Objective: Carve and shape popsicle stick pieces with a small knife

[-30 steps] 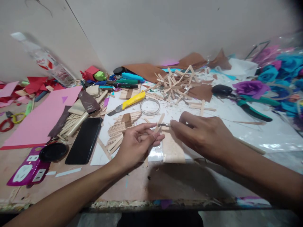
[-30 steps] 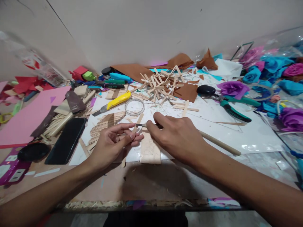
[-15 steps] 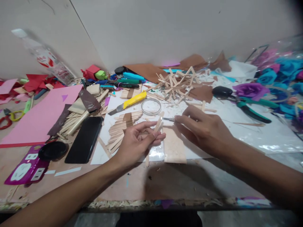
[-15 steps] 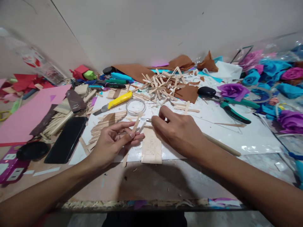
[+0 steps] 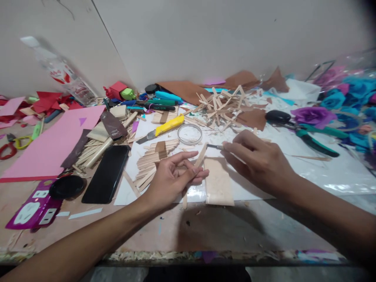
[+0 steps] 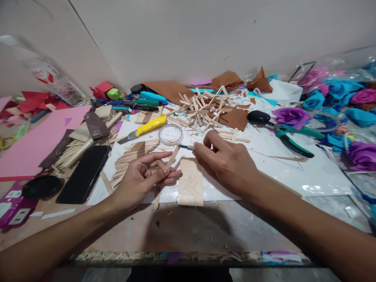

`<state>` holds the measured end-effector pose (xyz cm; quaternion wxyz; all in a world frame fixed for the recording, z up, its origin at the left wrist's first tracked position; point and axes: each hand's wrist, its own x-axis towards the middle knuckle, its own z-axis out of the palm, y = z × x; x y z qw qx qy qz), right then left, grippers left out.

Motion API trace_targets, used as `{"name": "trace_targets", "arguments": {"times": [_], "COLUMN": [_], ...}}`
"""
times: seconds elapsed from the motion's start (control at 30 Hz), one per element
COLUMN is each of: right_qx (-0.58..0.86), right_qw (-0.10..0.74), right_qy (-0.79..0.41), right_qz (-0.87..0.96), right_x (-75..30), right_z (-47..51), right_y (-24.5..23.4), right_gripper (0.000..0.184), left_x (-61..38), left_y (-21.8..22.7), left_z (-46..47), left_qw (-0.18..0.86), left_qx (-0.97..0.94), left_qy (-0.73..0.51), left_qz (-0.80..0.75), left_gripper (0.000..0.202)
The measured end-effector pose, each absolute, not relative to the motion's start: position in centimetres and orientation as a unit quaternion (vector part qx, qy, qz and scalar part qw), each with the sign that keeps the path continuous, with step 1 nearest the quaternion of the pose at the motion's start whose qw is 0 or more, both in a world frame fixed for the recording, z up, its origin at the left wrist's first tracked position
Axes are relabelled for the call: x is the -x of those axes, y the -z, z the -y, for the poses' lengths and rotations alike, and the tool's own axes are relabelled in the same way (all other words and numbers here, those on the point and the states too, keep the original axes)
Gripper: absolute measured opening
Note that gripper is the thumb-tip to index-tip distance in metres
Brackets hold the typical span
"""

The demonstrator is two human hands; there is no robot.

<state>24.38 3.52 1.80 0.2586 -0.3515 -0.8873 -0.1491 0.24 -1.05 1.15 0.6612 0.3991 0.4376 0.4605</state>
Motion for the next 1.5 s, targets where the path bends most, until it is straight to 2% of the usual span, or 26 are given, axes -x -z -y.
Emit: {"name": "trace_targets", "arguments": {"times": [0.13, 0.27, 0.5, 0.73, 0.9, 1.27, 1.5], "right_qx": [0.293, 0.298, 0.361, 0.291, 0.296, 0.331, 0.328], "right_qw": [0.219, 0.176, 0.239, 0.186, 0.173, 0.156, 0.148], "right_qy": [0.132, 0.134, 0.153, 0.166, 0.173, 0.186, 0.185], "right_qz": [0.921, 0.929, 0.889, 0.924, 0.923, 0.912, 0.914], "right_x": [-23.8, -23.4, -24.5, -24.2, -23.8, -23.4, -23.1], "right_z": [-2.6, -2.2, -3.5, -2.5, -2.1, -1.2, -0.5], "right_y": [-2.3, -2.4, -2.3, -3.1, -3.2, -3.7, -3.9], "right_gripper": [0.023, 0.025, 0.024, 0.027, 0.028, 0.015, 0.018], "left_x": [-0.2, -0.1, -0.1, -0.4, -0.4, -0.3, -0.1], "left_y": [-0.9, -0.8, -0.9, -0.3, 0.1, 0.1, 0.4], "left_z": [1.0, 1.0, 0.9, 1.2, 1.2, 1.3, 1.5], "left_qw": [0.662, 0.663, 0.659, 0.642, 0.637, 0.625, 0.581], "left_qx": [-0.395, -0.395, -0.4, -0.416, -0.436, -0.465, -0.528], "left_qy": [-0.464, -0.459, -0.46, -0.46, -0.451, -0.45, -0.435], "left_qz": [-0.437, -0.44, -0.441, -0.451, -0.448, -0.437, -0.441], "left_gripper": [0.048, 0.05, 0.047, 0.038, 0.032, 0.026, 0.027]}}
